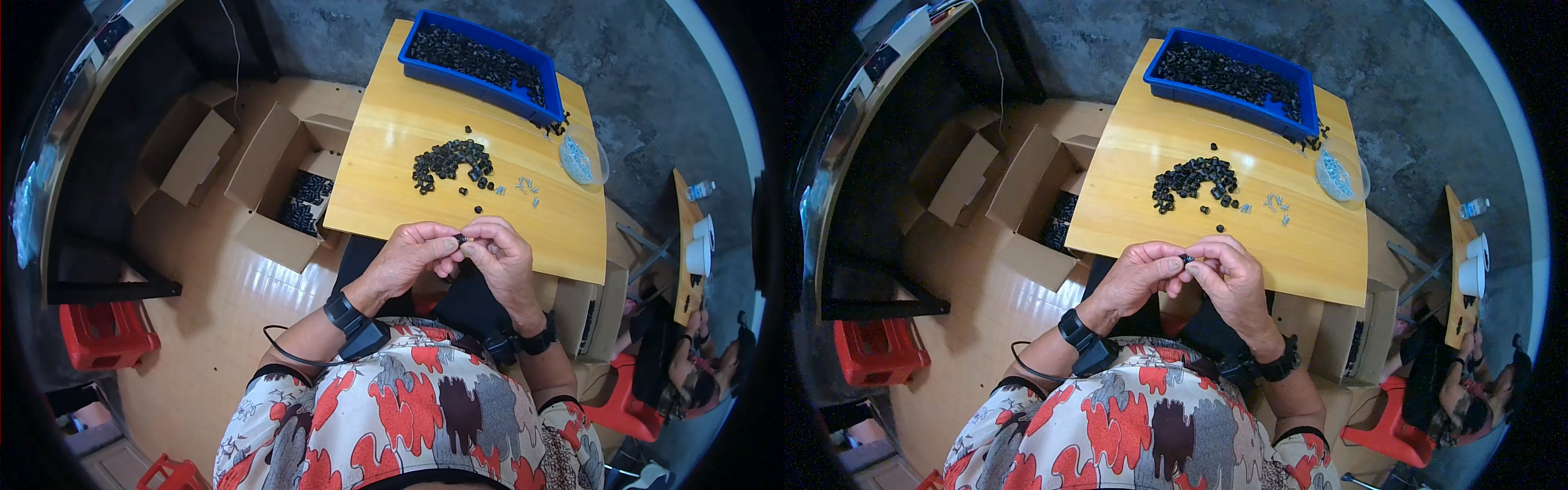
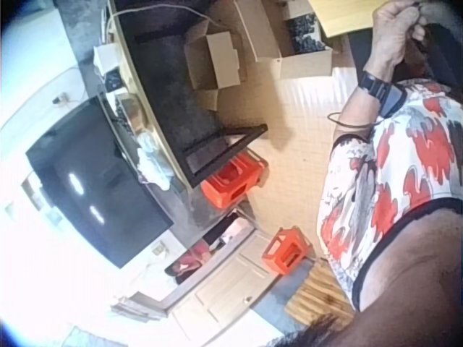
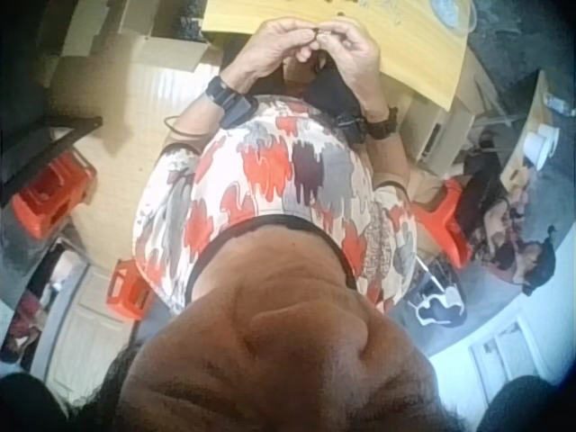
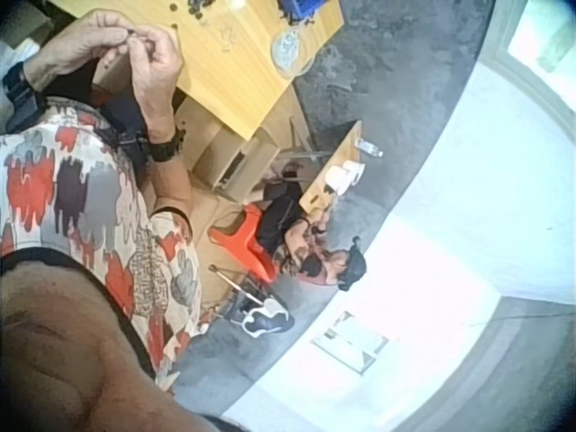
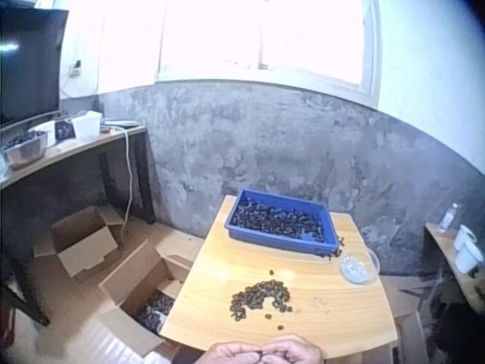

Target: The person picks up a black plastic component and a metal pin, fits the pin into the component, and places the assembled unit on the table, repeating the process.

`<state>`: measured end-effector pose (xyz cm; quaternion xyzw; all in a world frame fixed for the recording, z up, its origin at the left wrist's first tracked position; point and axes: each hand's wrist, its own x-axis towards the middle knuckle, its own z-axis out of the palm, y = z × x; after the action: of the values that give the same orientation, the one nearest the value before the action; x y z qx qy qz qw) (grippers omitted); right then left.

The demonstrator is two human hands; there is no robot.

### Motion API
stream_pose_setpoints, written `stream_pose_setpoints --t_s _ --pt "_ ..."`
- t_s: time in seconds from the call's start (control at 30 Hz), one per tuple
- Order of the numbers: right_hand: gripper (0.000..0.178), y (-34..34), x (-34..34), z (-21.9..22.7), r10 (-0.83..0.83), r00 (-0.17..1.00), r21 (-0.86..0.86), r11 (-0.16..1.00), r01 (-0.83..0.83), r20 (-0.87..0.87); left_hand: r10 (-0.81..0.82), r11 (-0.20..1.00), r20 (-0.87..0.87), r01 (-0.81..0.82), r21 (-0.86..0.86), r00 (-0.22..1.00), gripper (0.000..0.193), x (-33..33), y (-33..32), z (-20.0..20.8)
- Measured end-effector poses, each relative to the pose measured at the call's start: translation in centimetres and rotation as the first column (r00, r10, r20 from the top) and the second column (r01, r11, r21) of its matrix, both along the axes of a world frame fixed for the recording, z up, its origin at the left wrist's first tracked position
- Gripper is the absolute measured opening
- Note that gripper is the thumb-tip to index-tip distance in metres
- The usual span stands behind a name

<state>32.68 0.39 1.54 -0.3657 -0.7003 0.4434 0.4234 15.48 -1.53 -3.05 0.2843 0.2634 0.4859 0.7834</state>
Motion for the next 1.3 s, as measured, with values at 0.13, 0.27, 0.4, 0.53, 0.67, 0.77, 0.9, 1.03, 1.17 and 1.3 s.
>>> stream_pose_setpoints --t_s 0.13,0.27,0.4,0.53,0.67,0.77,0.9,1.03,1.17,1.3 --pt "0.016 -0.3 -0.1 -0.6 -0.049 0.993 -0.187 0.982 0.029 -0.104 -0.003 1.0 0.021 0.004 -0.01 1.0 0.02 0.0 -0.1 -0.1" --pt "0.021 -0.3 0.1 -0.9 -0.053 0.997 0.047 0.998 0.05 0.063 -0.003 1.0 0.047 0.004 -0.022 0.999 0.019 -0.1 -0.2 -0.1" --pt "0.02 -0.7 -0.2 -0.7 -0.114 0.987 0.072 0.992 0.107 0.11 -0.01 0.999 0.032 0.011 -0.035 0.999 0.018 -0.3 -0.3 -0.4" --pt "0.017 0.8 1.6 -1.4 -0.149 0.944 0.087 0.988 0.128 0.293 0.028 0.997 0.05 -0.024 -0.079 0.998 0.015 -1.1 -0.8 -1.1" --pt "0.02 3.8 3.9 -4.8 -0.229 0.85 0.143 0.973 0.182 0.475 0.028 0.995 0.002 -0.027 -0.092 1.0 0.015 -1.7 -1.2 -1.5" --pt "0.02 4.9 3.8 -5.2 -0.286 0.795 0.18 0.958 0.223 0.535 0.041 0.994 -0.009 -0.042 -0.1 0.999 0.015 -1.9 -1.5 -1.8" --pt "0.018 5.7 2.5 -5.7 -0.332 0.755 0.239 0.942 0.235 0.566 0.061 0.993 0.019 -0.058 -0.099 0.998 0.014 -2.0 -1.5 -1.7" --pt "0.014 5.5 1.9 -6.2 -0.392 0.732 0.356 0.909 0.216 0.557 0.059 0.994 0.048 -0.055 -0.09 0.997 0.014 -1.7 -1.3 -1.4" --pt "0.012 4.5 1.7 -6.2 -0.315 0.876 0.157 0.948 0.275 0.365 0.042 0.996 0.036 -0.039 -0.075 0.998 0.016 -1.8 -1.2 -1.6" --pt "0.014 2.5 1.0 -3.2 -0.177 0.967 -0.06 0.98 0.191 0.185 0.041 0.996 0.056 -0.037 -0.078 0.998 0.016 -1.6 -1.1 -1.3"
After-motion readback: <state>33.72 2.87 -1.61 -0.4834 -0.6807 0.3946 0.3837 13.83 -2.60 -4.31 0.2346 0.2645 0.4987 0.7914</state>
